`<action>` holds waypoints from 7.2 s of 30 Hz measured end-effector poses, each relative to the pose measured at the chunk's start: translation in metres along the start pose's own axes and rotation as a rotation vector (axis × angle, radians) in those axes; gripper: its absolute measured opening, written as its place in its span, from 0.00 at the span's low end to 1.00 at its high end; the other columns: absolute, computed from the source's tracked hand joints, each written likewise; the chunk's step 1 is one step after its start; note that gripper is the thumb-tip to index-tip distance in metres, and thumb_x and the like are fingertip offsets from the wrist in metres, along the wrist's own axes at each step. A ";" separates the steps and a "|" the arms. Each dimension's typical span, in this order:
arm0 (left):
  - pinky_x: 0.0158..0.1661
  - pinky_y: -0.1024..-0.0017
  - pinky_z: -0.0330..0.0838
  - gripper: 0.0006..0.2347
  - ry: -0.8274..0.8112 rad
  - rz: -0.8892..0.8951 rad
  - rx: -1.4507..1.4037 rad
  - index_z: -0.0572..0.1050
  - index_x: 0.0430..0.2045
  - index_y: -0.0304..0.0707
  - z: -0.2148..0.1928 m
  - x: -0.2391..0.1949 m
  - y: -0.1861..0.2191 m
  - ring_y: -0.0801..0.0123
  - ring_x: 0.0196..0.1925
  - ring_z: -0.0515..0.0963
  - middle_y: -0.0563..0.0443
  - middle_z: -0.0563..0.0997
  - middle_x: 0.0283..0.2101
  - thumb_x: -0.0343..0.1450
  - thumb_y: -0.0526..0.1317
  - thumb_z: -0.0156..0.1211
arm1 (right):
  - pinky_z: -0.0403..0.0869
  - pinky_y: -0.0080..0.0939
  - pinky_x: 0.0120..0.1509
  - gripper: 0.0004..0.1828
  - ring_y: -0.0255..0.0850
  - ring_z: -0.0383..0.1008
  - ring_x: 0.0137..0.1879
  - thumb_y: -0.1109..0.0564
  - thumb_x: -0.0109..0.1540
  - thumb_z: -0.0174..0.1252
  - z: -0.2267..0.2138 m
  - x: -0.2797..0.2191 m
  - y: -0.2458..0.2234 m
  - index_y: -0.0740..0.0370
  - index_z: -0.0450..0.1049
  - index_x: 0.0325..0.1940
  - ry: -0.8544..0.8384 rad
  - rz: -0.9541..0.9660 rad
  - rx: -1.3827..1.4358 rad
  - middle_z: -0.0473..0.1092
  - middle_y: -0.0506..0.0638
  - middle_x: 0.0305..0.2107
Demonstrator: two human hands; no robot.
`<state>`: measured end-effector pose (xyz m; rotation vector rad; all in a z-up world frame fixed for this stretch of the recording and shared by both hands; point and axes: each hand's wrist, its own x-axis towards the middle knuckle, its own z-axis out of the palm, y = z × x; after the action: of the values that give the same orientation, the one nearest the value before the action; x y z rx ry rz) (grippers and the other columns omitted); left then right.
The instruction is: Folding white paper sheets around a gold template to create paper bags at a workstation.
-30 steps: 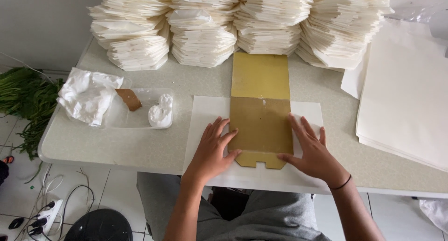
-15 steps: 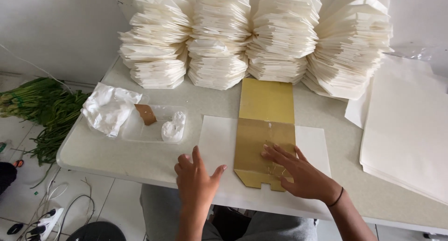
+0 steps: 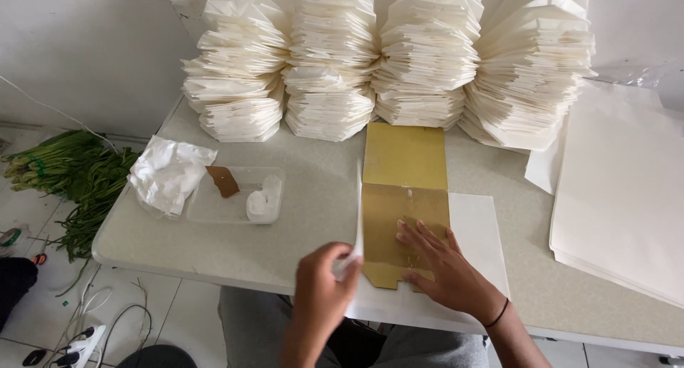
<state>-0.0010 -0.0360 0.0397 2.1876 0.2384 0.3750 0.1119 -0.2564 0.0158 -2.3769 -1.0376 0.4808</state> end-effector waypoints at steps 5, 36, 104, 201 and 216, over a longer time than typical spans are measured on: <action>0.56 0.67 0.75 0.27 -0.244 0.008 -0.324 0.79 0.44 0.37 -0.014 0.030 -0.006 0.63 0.52 0.84 0.47 0.85 0.48 0.69 0.63 0.48 | 0.33 0.65 0.80 0.50 0.46 0.35 0.84 0.45 0.66 0.58 0.003 -0.001 0.009 0.46 0.32 0.81 0.026 -0.041 0.015 0.62 0.43 0.72; 0.68 0.37 0.38 0.29 -0.228 0.271 0.607 0.53 0.71 0.35 0.091 0.085 -0.057 0.47 0.79 0.44 0.38 0.47 0.78 0.78 0.55 0.37 | 0.47 0.46 0.82 0.51 0.44 0.45 0.82 0.60 0.63 0.56 0.009 -0.003 0.040 0.58 0.31 0.81 0.190 -0.085 0.356 0.49 0.54 0.75; 0.72 0.38 0.40 0.20 -0.682 0.374 0.563 0.64 0.68 0.70 -0.015 0.110 -0.065 0.48 0.80 0.41 0.56 0.51 0.79 0.79 0.48 0.38 | 0.38 0.53 0.83 0.42 0.45 0.49 0.80 0.39 0.67 0.44 -0.011 0.061 0.059 0.57 0.45 0.81 0.130 -0.164 -0.340 0.53 0.53 0.74; 0.67 0.22 0.38 0.31 -0.545 0.450 0.538 0.55 0.73 0.51 0.041 0.103 -0.037 0.47 0.79 0.51 0.49 0.56 0.77 0.75 0.60 0.45 | 0.40 0.63 0.82 0.46 0.53 0.46 0.81 0.44 0.65 0.50 -0.009 0.067 0.071 0.57 0.37 0.81 0.202 -0.181 -0.062 0.56 0.54 0.73; 0.67 0.20 0.38 0.30 -0.531 0.492 0.567 0.53 0.74 0.51 0.056 0.099 -0.037 0.50 0.80 0.49 0.55 0.55 0.78 0.76 0.58 0.42 | 0.41 0.75 0.79 0.53 0.61 0.47 0.80 0.52 0.58 0.58 -0.008 0.068 0.073 0.48 0.36 0.81 0.241 -0.172 0.216 0.54 0.58 0.73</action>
<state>0.1101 -0.0258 -0.0038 2.8017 -0.5613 -0.0357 0.2019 -0.2502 -0.0271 -2.0741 -1.0133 0.2241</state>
